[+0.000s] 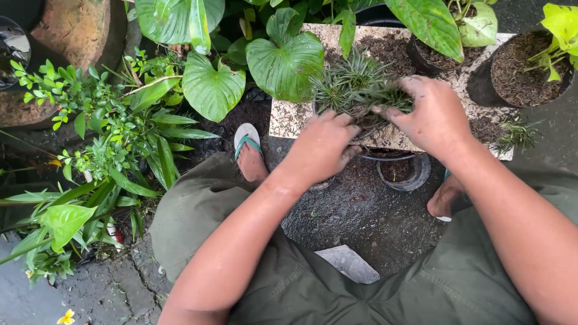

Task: The person is removing various small plants from their nursery pots and arranging them with soil on a board.

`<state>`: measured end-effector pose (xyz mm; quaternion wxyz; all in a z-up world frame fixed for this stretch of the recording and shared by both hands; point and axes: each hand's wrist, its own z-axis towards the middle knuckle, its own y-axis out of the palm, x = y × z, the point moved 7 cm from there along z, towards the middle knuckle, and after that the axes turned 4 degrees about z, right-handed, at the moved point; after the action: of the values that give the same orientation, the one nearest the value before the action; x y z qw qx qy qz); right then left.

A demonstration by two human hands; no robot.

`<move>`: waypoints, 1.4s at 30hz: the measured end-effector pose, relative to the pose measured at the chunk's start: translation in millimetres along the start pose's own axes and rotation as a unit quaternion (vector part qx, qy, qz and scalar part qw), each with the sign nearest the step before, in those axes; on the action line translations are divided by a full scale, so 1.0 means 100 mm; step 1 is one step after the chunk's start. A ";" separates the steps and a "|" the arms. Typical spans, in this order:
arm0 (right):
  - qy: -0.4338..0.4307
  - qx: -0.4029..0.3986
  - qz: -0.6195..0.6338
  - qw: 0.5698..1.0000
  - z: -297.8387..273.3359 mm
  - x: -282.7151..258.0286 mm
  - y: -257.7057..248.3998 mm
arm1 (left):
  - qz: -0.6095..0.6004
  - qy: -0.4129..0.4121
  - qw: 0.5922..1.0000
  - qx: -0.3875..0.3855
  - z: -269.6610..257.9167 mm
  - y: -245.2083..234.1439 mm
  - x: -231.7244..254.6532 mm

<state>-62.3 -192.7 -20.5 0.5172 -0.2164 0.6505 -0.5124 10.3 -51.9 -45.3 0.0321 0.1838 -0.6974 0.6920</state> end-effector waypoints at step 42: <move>-0.058 -0.021 -0.122 0.991 0.07 0.21 -0.05 | 0.179 0.175 0.939 0.235 -0.02 0.17 0.30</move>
<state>-65.1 -214.7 -24.5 0.4826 -0.3346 0.5989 -0.5444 -22.7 -56.9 -52.6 -0.0152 -0.0660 -0.5197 0.8516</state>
